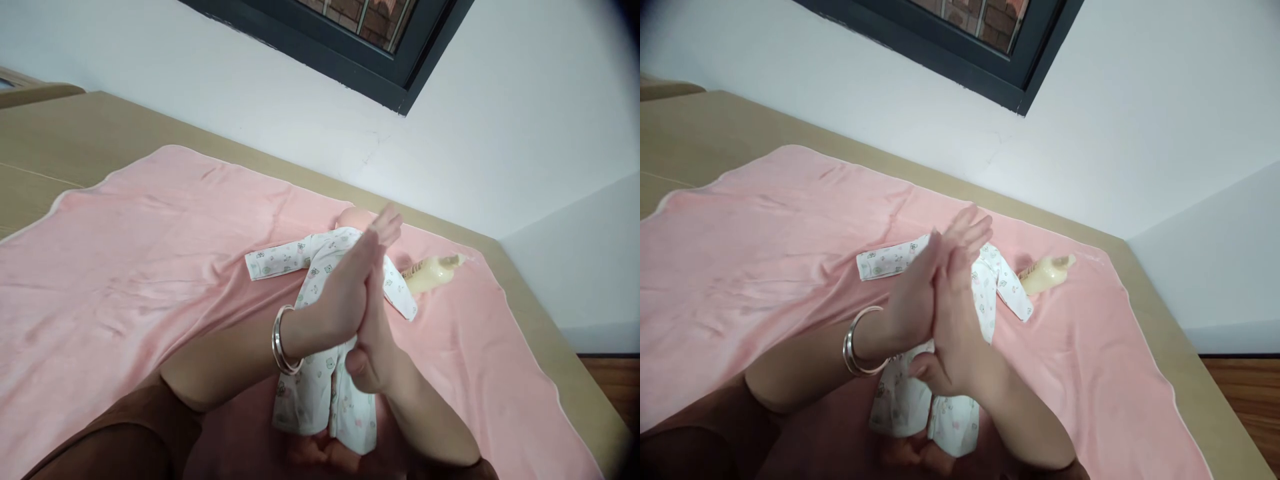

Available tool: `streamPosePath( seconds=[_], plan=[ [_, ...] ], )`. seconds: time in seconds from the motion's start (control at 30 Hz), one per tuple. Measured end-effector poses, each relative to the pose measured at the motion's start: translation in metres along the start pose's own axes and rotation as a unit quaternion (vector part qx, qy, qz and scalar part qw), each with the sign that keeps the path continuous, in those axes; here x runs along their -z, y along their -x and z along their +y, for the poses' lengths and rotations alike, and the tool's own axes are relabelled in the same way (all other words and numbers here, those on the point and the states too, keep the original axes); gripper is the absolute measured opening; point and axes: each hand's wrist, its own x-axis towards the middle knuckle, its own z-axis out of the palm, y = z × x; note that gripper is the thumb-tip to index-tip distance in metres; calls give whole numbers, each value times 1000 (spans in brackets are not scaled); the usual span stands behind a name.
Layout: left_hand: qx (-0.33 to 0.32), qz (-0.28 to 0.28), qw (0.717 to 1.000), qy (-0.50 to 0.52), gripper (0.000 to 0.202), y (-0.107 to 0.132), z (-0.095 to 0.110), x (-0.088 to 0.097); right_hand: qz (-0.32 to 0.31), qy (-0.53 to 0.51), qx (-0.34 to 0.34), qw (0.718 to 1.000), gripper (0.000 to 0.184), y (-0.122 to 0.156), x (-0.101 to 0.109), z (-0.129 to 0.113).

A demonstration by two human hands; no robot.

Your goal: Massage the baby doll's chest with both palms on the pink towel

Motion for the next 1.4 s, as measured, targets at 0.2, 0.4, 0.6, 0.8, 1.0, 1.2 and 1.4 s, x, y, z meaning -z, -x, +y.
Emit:
streamPosePath(
  seconds=[0.2, 0.4, 0.6, 0.8, 1.0, 1.2, 1.4],
  plan=[
    [-90, 150, 984, -43, 50, -48, -12, 36, 18, 2, -31, 999, 60, 1, 5, 16],
    [-85, 206, 930, -293, 43, -97, -76, 84, -33, 106, -172, 979, 45, -3, -5, 91],
    [-103, 174, 893, -401, 32, -98, -99, 106, -89, 153, -197, 964, 51, -6, -9, 120],
    [-140, 131, 860, -473, 33, -91, -99, 112, -103, 150, -222, 958, 56, -4, 4, 140],
    [-160, 141, 841, -497, 32, -93, -104, 118, -43, 295, -380, 875, 72, 0, -11, 118],
    [-165, 163, 836, -498, 31, -93, -106, 120, -83, 348, -363, 860, 67, -8, -22, 103],
    [-175, 151, 826, -514, 31, -94, -107, 121, -97, 233, -184, 950, 54, -5, -2, 145]
  ],
)
